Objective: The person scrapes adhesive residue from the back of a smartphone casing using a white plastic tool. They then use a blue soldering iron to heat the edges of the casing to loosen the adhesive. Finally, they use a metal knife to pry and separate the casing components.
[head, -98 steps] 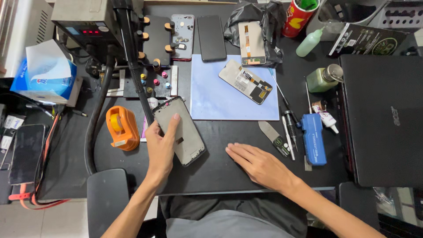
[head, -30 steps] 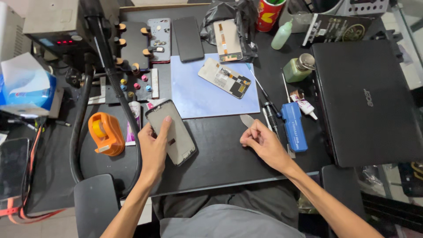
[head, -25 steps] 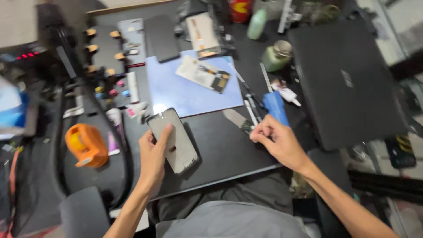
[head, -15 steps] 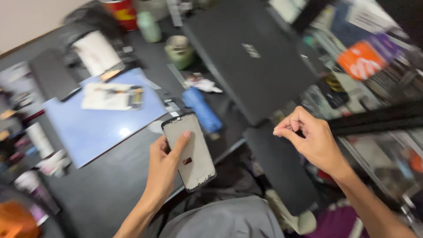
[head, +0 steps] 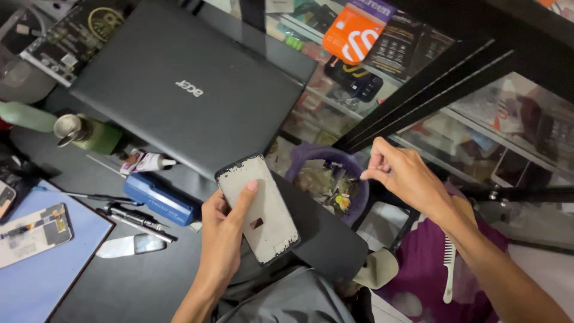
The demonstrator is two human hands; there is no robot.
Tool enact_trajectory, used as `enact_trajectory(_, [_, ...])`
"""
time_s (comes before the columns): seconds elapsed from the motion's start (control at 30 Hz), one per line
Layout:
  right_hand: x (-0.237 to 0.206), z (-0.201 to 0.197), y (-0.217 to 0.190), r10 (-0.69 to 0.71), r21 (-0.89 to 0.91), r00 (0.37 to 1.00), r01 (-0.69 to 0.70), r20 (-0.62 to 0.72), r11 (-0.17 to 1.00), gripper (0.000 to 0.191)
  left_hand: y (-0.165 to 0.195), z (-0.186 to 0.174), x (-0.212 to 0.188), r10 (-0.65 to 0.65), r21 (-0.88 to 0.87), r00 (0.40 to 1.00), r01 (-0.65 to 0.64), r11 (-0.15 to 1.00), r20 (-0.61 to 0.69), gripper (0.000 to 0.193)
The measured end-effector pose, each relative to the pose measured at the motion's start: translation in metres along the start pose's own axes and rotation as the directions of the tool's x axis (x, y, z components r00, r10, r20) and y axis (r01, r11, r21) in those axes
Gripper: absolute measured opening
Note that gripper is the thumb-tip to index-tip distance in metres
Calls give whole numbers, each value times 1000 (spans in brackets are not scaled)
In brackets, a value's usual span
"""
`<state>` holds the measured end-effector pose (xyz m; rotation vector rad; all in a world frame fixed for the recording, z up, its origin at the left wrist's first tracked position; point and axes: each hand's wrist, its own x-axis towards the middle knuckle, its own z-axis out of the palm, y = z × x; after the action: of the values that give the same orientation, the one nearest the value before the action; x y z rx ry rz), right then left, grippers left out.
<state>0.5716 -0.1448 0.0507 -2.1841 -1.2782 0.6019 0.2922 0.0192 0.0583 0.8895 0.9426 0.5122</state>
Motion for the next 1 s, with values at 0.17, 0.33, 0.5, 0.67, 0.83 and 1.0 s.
enact_trajectory(0.17, [0,-7,0,-167,68,985,170,-48,983,14,-1,8,5,20,9,999,-21,1000,36,28])
enact_trajectory(0.33, [4,-6,-24,270,-245,957,-239,101,939,20,1,8,3,-1,-16,998,1,1000,57,30])
enact_trajectory(0.5, [9,5,-55,-20,134,998,27,-56,991,13,2,-2,-4,-15,0,993,15,1000,119,31])
enact_trajectory(0.67, [2,26,-94,-199,535,976,120,92,836,30,-4,-15,-15,-9,-58,972,23,998,236,30])
enact_trajectory(0.83, [-16,30,-126,-308,772,937,73,164,632,33,-7,-25,-41,-24,-26,960,33,999,279,31])
enact_trajectory(1.0, [-24,33,-139,-297,758,938,62,177,649,31,0,-35,-64,-73,6,959,74,997,275,33])
